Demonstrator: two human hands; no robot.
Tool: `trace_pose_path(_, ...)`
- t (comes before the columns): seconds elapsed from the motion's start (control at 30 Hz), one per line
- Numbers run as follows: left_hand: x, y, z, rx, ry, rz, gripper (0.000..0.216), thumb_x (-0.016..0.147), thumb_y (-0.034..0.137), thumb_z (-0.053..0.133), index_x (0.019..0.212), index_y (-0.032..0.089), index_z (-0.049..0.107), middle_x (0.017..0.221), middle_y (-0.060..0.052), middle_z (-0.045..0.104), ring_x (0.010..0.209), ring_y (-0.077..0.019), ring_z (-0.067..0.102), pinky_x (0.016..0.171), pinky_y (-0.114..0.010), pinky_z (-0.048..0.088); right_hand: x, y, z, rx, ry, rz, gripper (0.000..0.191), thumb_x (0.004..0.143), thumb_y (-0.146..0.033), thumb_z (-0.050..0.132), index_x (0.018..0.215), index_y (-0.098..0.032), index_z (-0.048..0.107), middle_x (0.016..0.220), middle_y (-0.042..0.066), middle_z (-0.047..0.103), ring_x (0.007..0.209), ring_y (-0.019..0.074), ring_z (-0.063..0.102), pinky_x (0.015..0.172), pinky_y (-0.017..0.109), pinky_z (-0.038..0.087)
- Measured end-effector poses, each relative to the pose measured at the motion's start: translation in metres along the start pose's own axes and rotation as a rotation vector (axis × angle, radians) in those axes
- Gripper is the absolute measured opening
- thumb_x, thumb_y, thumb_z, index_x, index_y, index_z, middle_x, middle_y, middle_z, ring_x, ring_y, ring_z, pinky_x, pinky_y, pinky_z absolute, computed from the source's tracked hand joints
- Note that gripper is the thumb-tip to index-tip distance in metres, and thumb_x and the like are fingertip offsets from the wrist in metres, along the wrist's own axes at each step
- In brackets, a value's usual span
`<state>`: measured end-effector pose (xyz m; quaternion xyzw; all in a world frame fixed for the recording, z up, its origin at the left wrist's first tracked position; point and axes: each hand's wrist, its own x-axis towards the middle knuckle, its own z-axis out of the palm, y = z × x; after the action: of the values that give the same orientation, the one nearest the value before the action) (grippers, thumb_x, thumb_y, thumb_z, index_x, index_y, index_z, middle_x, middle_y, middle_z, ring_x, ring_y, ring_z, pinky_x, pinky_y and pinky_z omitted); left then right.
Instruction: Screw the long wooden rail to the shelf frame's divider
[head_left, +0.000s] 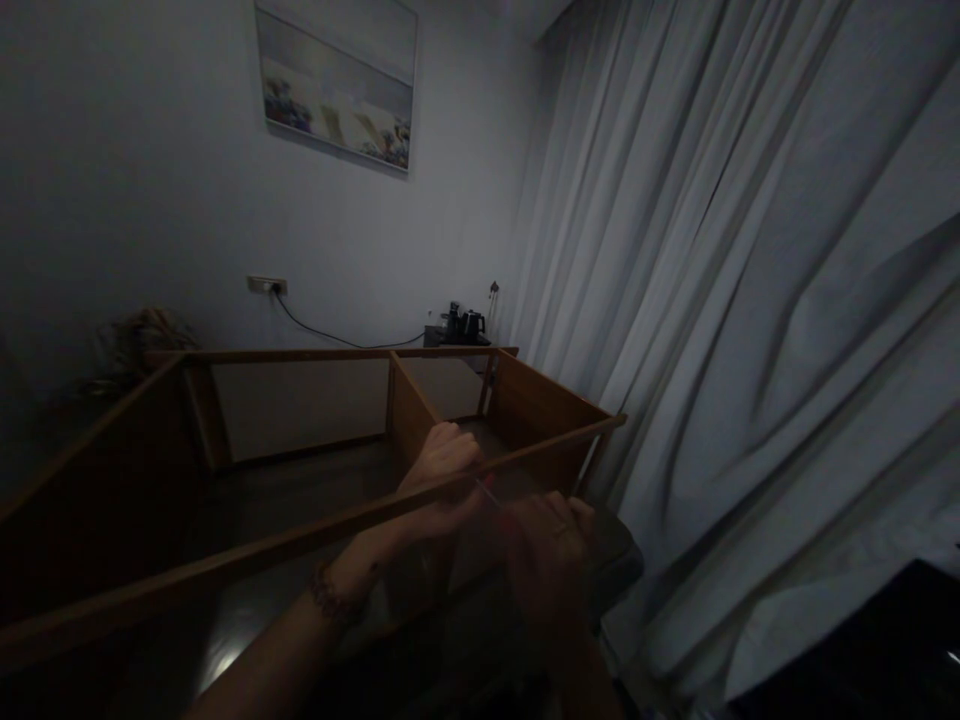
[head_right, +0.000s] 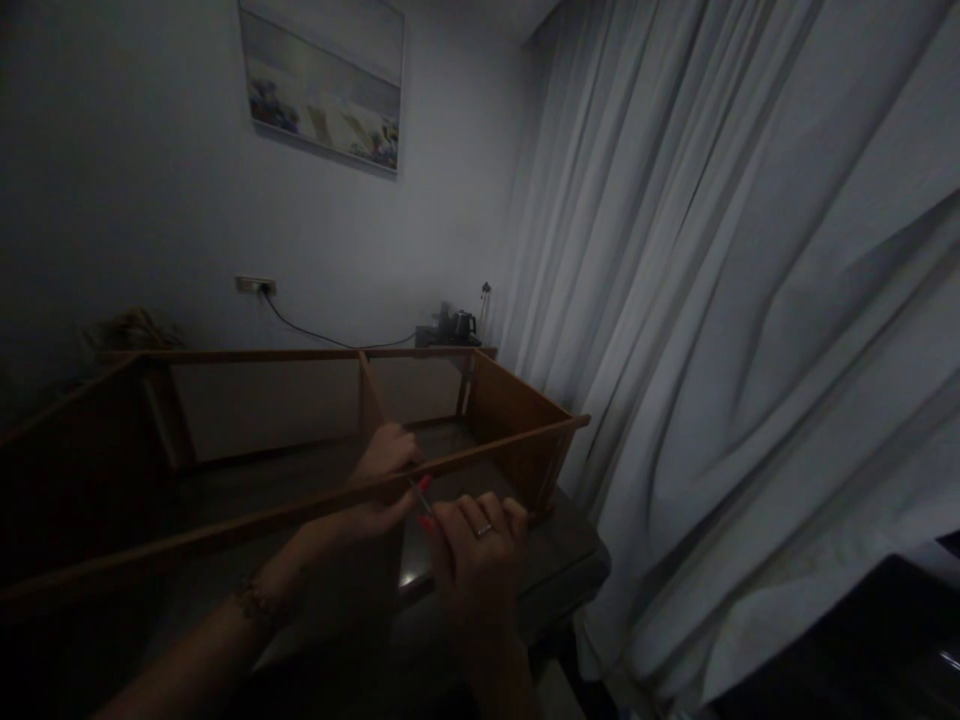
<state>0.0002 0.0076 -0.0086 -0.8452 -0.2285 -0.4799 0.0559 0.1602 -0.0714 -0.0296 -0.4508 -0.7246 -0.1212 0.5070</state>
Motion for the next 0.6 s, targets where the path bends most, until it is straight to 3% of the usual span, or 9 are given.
trace_pose_path(0.1, -0.001, -0.003, 0.001, 0.001, 0.007, 0.024, 0.012, 0.087, 0.025, 0.045, 0.075, 0.022, 0.041, 0.068, -0.001, 0.048, 0.072, -0.0197, 0.043, 0.068, -0.037, 0.034, -0.002, 0.004, 0.006, 0.423, -0.155, 0.285, 0.043, 0.096, -0.052, 0.045, 0.068, -0.021, 0.057, 0.059, -0.001, 0.055, 0.055, 0.0133, 0.049, 0.058, 0.027, 0.034)
trace_pose_path(0.2, -0.002, -0.005, 0.002, -0.001, 0.020, 0.043, 0.012, 0.086, 0.026, 0.044, 0.076, 0.021, 0.041, 0.068, -0.001, 0.048, 0.071, -0.0197, 0.043, 0.067, -0.037, 0.034, -0.007, 0.001, 0.016, 0.833, -0.275, 0.601, 0.059, 0.089, -0.069, 0.042, 0.054, -0.021, 0.043, 0.045, -0.006, 0.038, 0.040, 0.0086, 0.033, 0.042, 0.023, 0.024)
trace_pose_path(0.3, -0.002, -0.005, 0.002, 0.009, 0.012, 0.040, 0.012, 0.087, 0.026, 0.044, 0.076, 0.021, 0.041, 0.068, -0.001, 0.049, 0.071, -0.0195, 0.042, 0.066, -0.037, 0.033, -0.010, -0.007, 0.023, 1.038, -0.247, 0.697, 0.062, 0.083, -0.074, 0.048, 0.050, -0.022, 0.038, 0.040, -0.007, 0.033, 0.037, 0.0068, 0.026, 0.040, 0.022, 0.023)
trace_pose_path(0.47, -0.001, -0.002, 0.001, 0.024, -0.016, 0.006, 0.011, 0.085, 0.024, 0.044, 0.075, 0.021, 0.041, 0.069, -0.002, 0.050, 0.072, -0.0195, 0.043, 0.068, -0.037, 0.034, -0.010, -0.012, 0.021, 1.013, -0.120, 0.780, 0.056, 0.078, -0.073, 0.056, 0.056, -0.022, 0.045, 0.048, -0.006, 0.041, 0.043, 0.0085, 0.034, 0.042, 0.022, 0.029)
trace_pose_path(0.6, 0.001, -0.001, 0.000, -0.009, 0.009, 0.031, 0.011, 0.085, 0.022, 0.043, 0.074, 0.021, 0.039, 0.067, -0.001, 0.048, 0.070, -0.0190, 0.043, 0.066, -0.035, 0.033, -0.006, -0.011, 0.010, 0.682, -0.081, 0.639, 0.044, 0.084, -0.063, 0.058, 0.070, -0.021, 0.057, 0.062, -0.003, 0.052, 0.059, 0.0130, 0.048, 0.055, 0.025, 0.036)
